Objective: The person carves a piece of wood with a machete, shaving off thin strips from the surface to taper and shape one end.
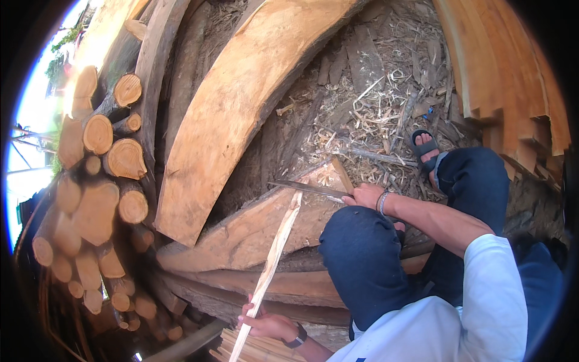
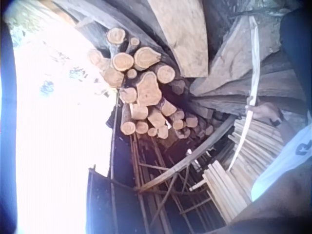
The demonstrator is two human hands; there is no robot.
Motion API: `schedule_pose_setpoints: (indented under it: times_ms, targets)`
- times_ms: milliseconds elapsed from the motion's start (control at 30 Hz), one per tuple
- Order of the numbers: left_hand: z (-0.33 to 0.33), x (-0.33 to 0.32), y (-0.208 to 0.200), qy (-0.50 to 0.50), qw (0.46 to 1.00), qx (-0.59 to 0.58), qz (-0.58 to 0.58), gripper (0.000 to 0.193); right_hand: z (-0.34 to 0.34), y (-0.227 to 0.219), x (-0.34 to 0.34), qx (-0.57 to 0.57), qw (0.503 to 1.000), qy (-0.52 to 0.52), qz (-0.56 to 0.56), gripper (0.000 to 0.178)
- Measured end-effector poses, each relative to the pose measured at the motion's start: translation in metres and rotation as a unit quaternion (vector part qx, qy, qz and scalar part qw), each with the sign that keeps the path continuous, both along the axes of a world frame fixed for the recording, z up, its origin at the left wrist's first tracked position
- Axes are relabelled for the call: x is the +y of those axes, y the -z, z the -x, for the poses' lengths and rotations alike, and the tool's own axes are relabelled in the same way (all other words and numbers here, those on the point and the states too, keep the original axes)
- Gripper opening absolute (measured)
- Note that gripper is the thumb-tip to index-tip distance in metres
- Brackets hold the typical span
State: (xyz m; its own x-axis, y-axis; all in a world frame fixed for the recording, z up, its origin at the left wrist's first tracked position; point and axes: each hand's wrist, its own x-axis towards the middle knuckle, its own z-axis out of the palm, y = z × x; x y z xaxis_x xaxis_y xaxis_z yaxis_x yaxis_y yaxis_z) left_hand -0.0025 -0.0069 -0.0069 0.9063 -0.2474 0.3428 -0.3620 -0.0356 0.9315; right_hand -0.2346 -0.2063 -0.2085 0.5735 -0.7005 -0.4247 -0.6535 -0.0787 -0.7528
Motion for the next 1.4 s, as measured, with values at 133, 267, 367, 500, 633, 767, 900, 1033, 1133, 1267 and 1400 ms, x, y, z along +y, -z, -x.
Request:
schedule_pose_setpoints:
  times_ms: [133, 267, 367, 500, 633, 767, 900, 1033, 1133, 1267, 1400]
  targets:
    - [-0.003, 0.002, 0.000, 0.013, 1.000, -0.004, -0.003, 0.032, 0.003, 0.006, -0.002, 0.011, 1.000, 0.013, 0.005, 0.055]
    - [-0.014, 0.006, 0.006, 0.010, 1.000, 0.017, -0.003, 0.033, -0.005, 0.007, -0.002, 0.022, 1.000, 0.015, -0.014, 0.055]
    - [-0.026, 0.013, 0.011, 0.006, 1.000, 0.022, -0.005, 0.035, -0.005, -0.005, -0.001, 0.005, 1.000, 0.006, -0.010, 0.055]
    - [-0.023, 0.010, 0.010, -0.016, 0.999, 0.038, -0.006, 0.036, -0.008, -0.006, -0.001, 0.024, 1.000, 0.007, -0.015, 0.056]
    - [-0.031, 0.017, 0.016, -0.023, 0.999, 0.049, 0.009, 0.035, -0.010, -0.017, 0.000, 0.020, 1.000, -0.020, 0.010, 0.057]
    - [-0.025, 0.015, 0.014, -0.010, 0.999, 0.043, -0.001, 0.033, -0.009, -0.010, -0.008, 0.045, 0.999, -0.015, -0.004, 0.057]
    - [-0.018, 0.009, 0.008, -0.024, 0.999, 0.036, 0.000, 0.036, -0.012, -0.020, -0.005, 0.023, 0.999, -0.028, 0.006, 0.057]
    - [-0.015, 0.007, 0.007, -0.022, 0.999, 0.028, -0.001, 0.033, -0.011, -0.015, -0.014, 0.031, 1.000, -0.006, 0.001, 0.057]
    - [-0.012, 0.005, 0.005, -0.017, 1.000, 0.016, -0.004, 0.033, -0.020, -0.001, -0.004, 0.006, 1.000, -0.015, 0.007, 0.057]
    - [-0.012, 0.006, 0.003, -0.004, 1.000, 0.002, -0.006, 0.032, -0.007, -0.001, -0.012, 0.002, 0.999, -0.011, 0.030, 0.057]
    - [0.001, -0.001, -0.001, 0.008, 1.000, -0.021, -0.005, 0.032, -0.012, 0.004, -0.007, 0.017, 1.000, 0.005, -0.005, 0.053]
